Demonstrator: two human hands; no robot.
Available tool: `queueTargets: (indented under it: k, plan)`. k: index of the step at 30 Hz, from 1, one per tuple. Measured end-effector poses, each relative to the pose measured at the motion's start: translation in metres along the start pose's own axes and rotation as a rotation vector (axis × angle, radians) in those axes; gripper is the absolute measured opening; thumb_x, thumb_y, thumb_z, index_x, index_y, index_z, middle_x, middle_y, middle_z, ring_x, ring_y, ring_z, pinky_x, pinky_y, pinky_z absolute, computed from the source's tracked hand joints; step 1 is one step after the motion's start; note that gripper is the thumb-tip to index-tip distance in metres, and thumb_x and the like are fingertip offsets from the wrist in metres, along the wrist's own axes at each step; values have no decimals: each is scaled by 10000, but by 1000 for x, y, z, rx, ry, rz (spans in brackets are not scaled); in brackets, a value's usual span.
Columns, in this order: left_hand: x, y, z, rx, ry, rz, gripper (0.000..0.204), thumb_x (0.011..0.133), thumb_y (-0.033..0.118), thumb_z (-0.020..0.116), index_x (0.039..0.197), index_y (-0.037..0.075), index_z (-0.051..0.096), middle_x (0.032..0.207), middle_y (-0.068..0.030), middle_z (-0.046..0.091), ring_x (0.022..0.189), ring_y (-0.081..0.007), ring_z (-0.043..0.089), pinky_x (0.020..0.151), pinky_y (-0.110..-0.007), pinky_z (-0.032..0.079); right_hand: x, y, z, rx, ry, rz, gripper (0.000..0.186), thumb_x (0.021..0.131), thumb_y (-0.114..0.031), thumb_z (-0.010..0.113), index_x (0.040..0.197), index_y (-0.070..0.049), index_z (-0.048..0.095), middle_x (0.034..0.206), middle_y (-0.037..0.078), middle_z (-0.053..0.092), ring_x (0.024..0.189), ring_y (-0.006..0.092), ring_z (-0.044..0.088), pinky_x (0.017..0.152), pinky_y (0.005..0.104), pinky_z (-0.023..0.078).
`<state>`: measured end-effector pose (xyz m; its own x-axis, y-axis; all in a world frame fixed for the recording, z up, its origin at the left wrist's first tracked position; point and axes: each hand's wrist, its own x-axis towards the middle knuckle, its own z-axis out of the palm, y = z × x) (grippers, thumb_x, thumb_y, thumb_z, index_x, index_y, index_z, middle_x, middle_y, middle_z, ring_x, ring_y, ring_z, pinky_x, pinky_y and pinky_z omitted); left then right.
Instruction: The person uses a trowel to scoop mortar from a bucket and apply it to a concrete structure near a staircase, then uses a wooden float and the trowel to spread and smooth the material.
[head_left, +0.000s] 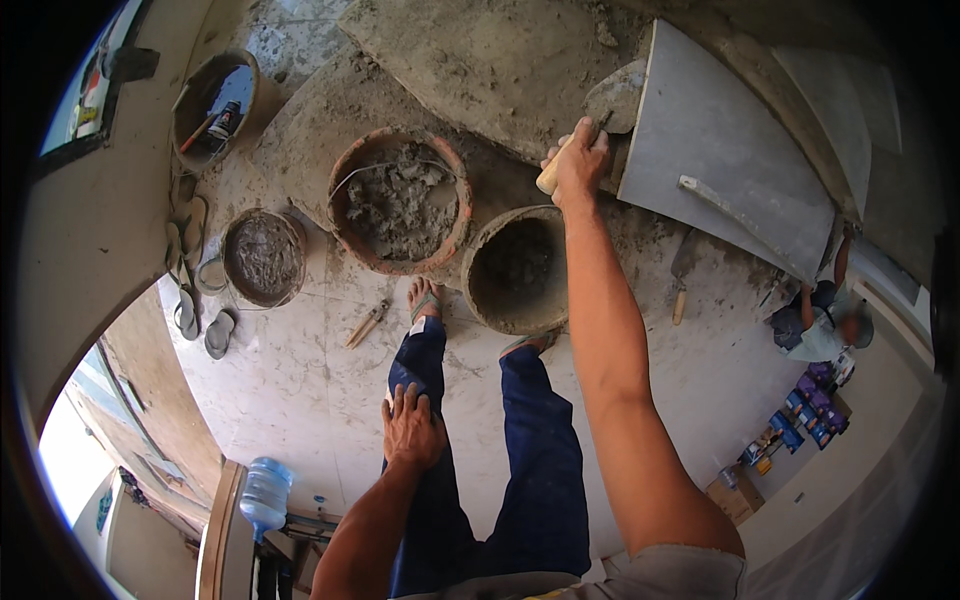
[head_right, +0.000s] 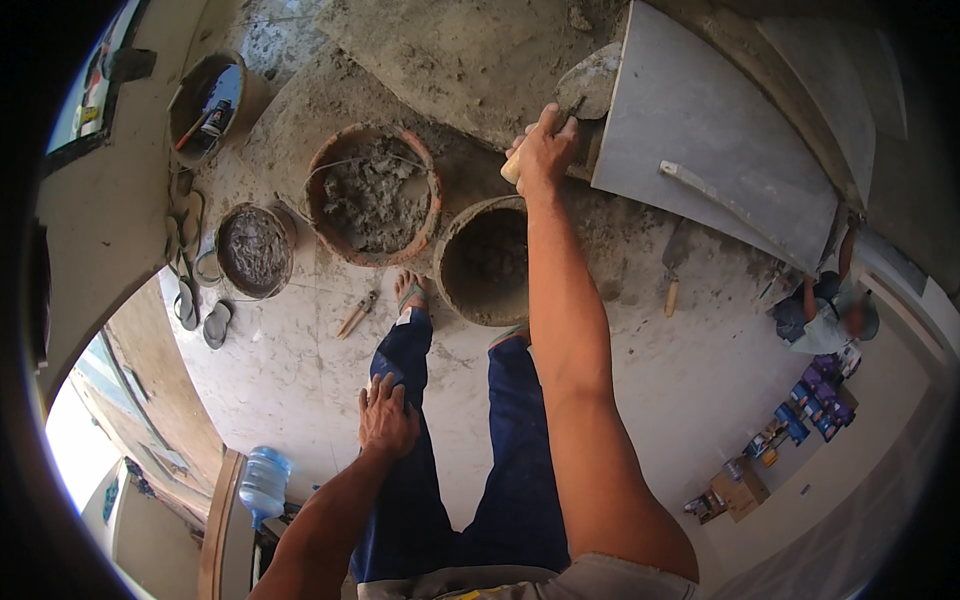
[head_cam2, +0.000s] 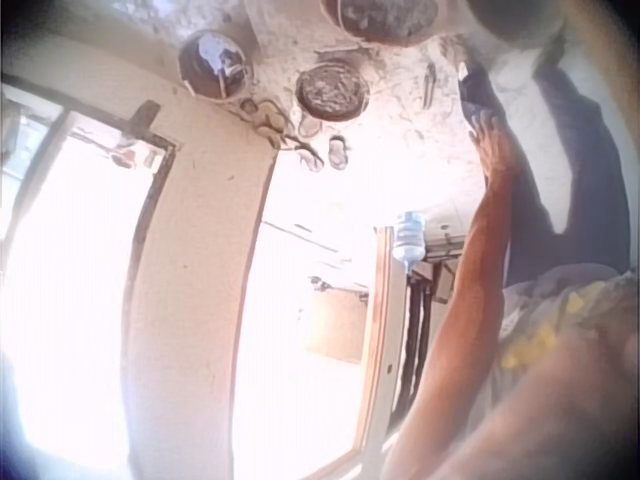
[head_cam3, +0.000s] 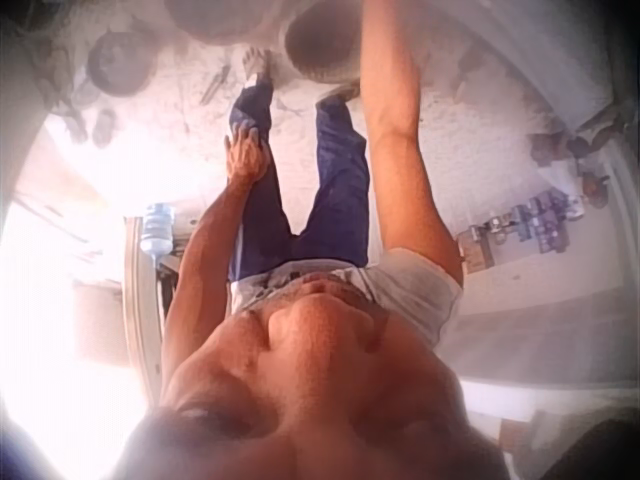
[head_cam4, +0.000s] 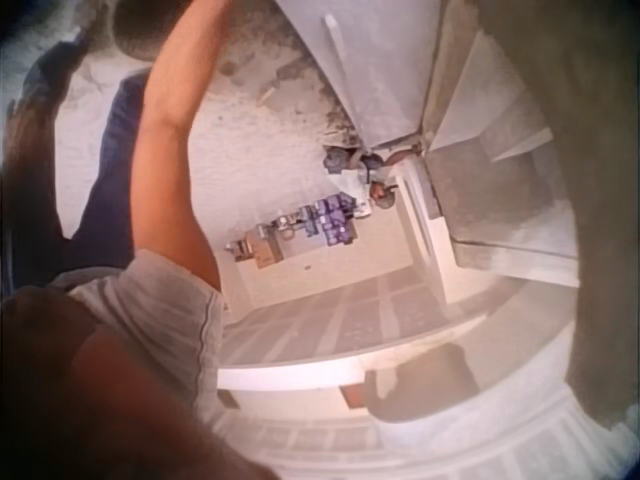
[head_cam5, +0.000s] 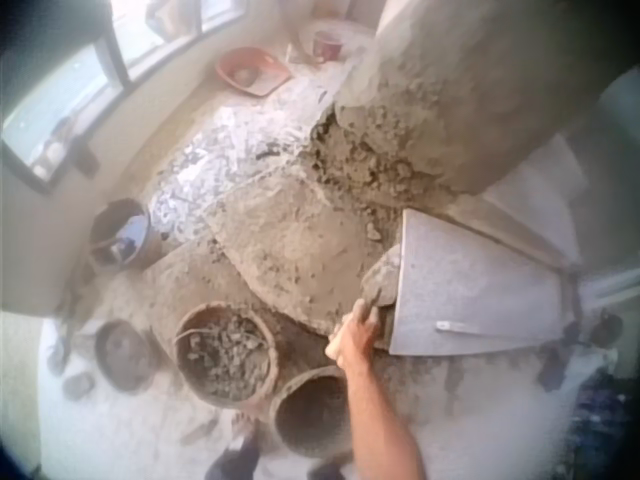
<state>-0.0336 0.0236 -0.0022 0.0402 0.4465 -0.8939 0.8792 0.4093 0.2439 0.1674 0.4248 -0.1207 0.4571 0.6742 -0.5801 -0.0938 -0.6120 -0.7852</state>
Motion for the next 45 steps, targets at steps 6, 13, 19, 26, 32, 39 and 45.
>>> queueTargets:
  k: [6, 13, 19, 26, 32, 39, 45]
  plan:
    - [1, 3, 0, 18, -13, -4, 482, 946, 243, 536, 1368, 11, 547, 1595, -184, 388, 1542, -376, 249, 1256, -569, 164, -22, 20, -11, 40, -22, 17, 421, 1087, -422, 464, 1264, -46, 395, 873, 64, 536, 608, 166, 573, 486, 335, 514]
    - [0, 6, 4, 42, 19, 12, 421, 939, 230, 565, 1311, 33, 575, 1567, -185, 417, 1525, -380, 281, 1246, -566, 198, -65, 38, -21, 101, -121, 25, 357, 1083, -430, 501, 1085, -75, 463, 829, 43, 524, 574, 151, 569, 459, 334, 503]
    - [1, 3, 9, 42, 30, 12, 418, 937, 232, 567, 1303, 31, 576, 1562, -191, 419, 1524, -385, 281, 1244, -568, 201, -48, 16, -11, 18, -388, -15, 416, 1058, -465, 540, 1088, -51, 528, 771, 35, 556, 546, 135, 580, 436, 327, 501]
    - [1, 5, 7, 42, 11, 16, 429, 942, 237, 546, 1313, 25, 571, 1583, -189, 402, 1533, -380, 269, 1246, -578, 183, 7, -29, 0, 9, -390, -10, 353, 1043, -433, 541, 1088, -83, 544, 774, 42, 562, 577, 148, 578, 480, 335, 508]
    - [2, 7, 6, 51, 17, 16, 416, 940, 232, 556, 1302, 28, 577, 1571, -189, 411, 1531, -378, 273, 1246, -572, 190, -14, -24, 9, 102, -165, 80, 275, 1044, -362, 516, 1104, -94, 495, 831, 53, 560, 613, 180, 584, 512, 370, 523]
    - [4, 8, 3, 30, -16, 13, 440, 938, 235, 537, 1317, 14, 563, 1591, -195, 392, 1541, -381, 252, 1251, -585, 164, 16, -35, 63, 335, -208, 127, 358, 1080, -342, 464, 1242, -27, 411, 1030, 117, 525, 780, 242, 594, 684, 458, 572]
    - [5, 5, -4, 18, -10, 11, 408, 938, 226, 551, 1290, 20, 579, 1582, -198, 407, 1531, -390, 270, 1241, -590, 180, 86, -46, 126, 640, -351, 99, 367, 1084, -338, 497, 1270, -28, 427, 1059, 144, 578, 868, 301, 658, 794, 514, 623]
